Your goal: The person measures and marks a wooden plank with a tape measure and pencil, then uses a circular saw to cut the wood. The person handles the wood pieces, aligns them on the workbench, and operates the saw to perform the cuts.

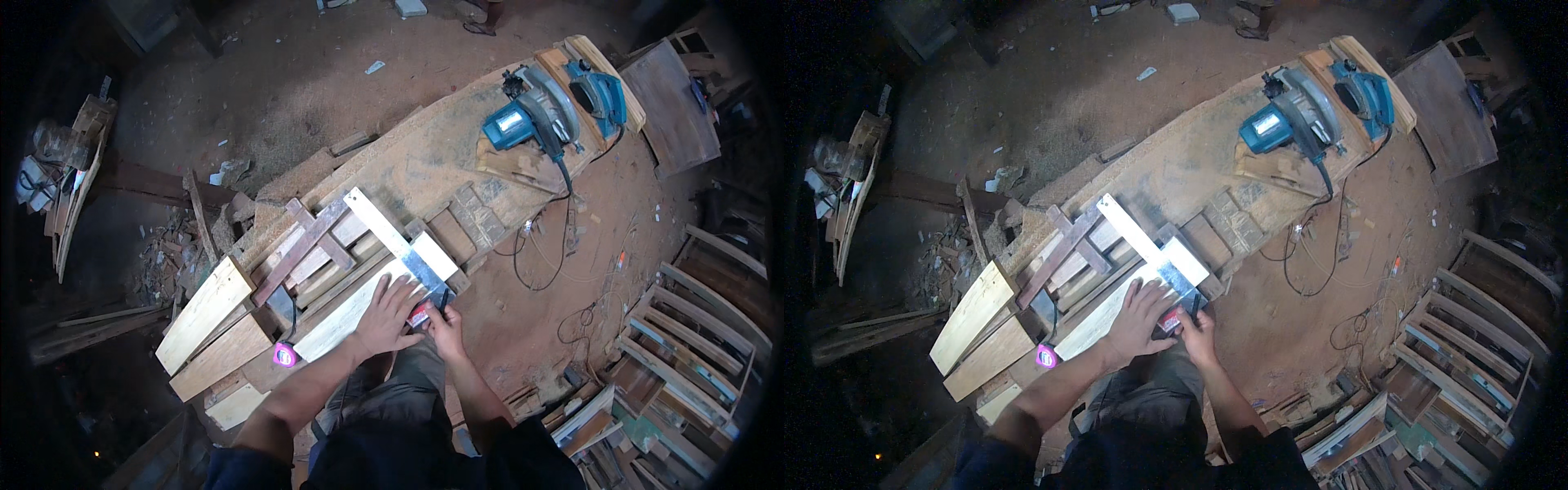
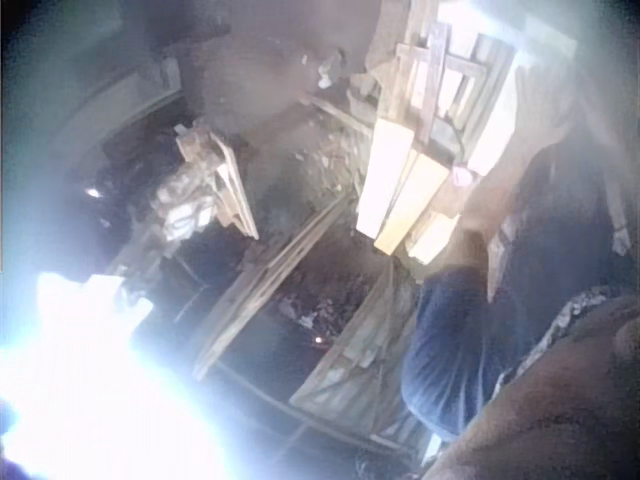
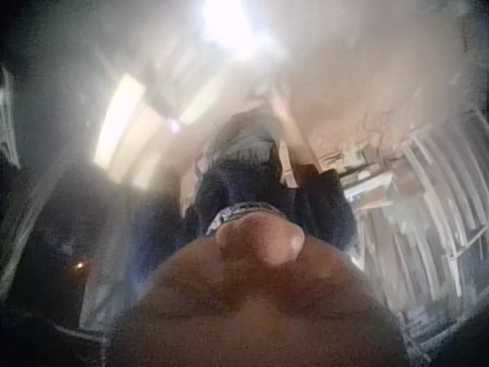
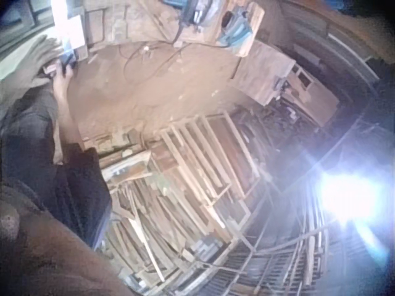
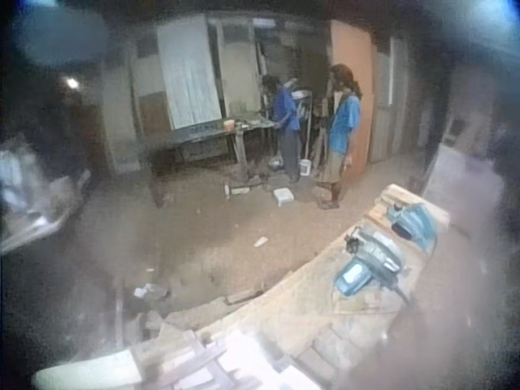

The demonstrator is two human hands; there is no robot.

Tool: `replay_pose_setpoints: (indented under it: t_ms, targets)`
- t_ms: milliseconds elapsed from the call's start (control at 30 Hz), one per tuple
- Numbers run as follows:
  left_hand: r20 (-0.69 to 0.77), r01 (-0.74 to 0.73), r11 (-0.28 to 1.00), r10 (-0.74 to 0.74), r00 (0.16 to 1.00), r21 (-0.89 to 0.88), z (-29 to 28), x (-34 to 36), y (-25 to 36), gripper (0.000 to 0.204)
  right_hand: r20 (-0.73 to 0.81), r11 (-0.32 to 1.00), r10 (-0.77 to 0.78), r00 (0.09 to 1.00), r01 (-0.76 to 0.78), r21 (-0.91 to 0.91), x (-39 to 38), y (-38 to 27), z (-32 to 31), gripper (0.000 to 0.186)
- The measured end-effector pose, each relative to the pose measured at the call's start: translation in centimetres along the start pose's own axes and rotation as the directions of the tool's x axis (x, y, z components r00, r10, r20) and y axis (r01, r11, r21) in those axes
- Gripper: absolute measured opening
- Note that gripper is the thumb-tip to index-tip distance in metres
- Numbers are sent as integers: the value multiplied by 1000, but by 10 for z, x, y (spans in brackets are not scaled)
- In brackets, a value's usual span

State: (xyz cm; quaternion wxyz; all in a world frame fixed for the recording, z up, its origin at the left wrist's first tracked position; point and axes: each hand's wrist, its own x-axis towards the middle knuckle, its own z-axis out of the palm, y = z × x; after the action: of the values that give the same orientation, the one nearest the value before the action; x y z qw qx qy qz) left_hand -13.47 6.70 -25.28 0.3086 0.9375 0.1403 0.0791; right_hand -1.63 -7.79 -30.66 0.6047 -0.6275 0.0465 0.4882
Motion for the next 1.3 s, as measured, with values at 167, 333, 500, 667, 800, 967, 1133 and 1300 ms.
replay_pose_setpoints:
  t_ms: [167,333,500,667,800,967,1133,1300]
  targets:
    - [158,-10,989,-14,987,149,8,14,-16,104,44,995,-3,999,-2,102,4,2,2,13]
    - [176,-29,989,4,984,142,10,13,-20,104,33,1000,8,999,-9,23,9,14,-8,15]
    - [203,-45,988,13,979,150,7,14,-19,104,79,999,42,996,-41,-14,8,8,-11,15]
    - [215,-50,985,13,976,165,6,14,-19,104,77,999,42,996,-40,-28,4,3,-8,15]
    - [229,-56,982,13,973,181,5,16,-19,104,58,998,54,997,-52,-33,2,-1,-7,14]
    - [190,-53,983,19,982,175,10,12,-21,112,-67,956,-176,982,155,-248,-4,-17,-16,20]
    - [212,-54,984,17,977,170,8,14,-20,109,-149,861,-471,869,417,-291,-7,-52,-20,34]
    - [256,-26,982,-23,966,189,1,16,-17,106,-73,771,-600,797,551,-319,19,-111,29,27]
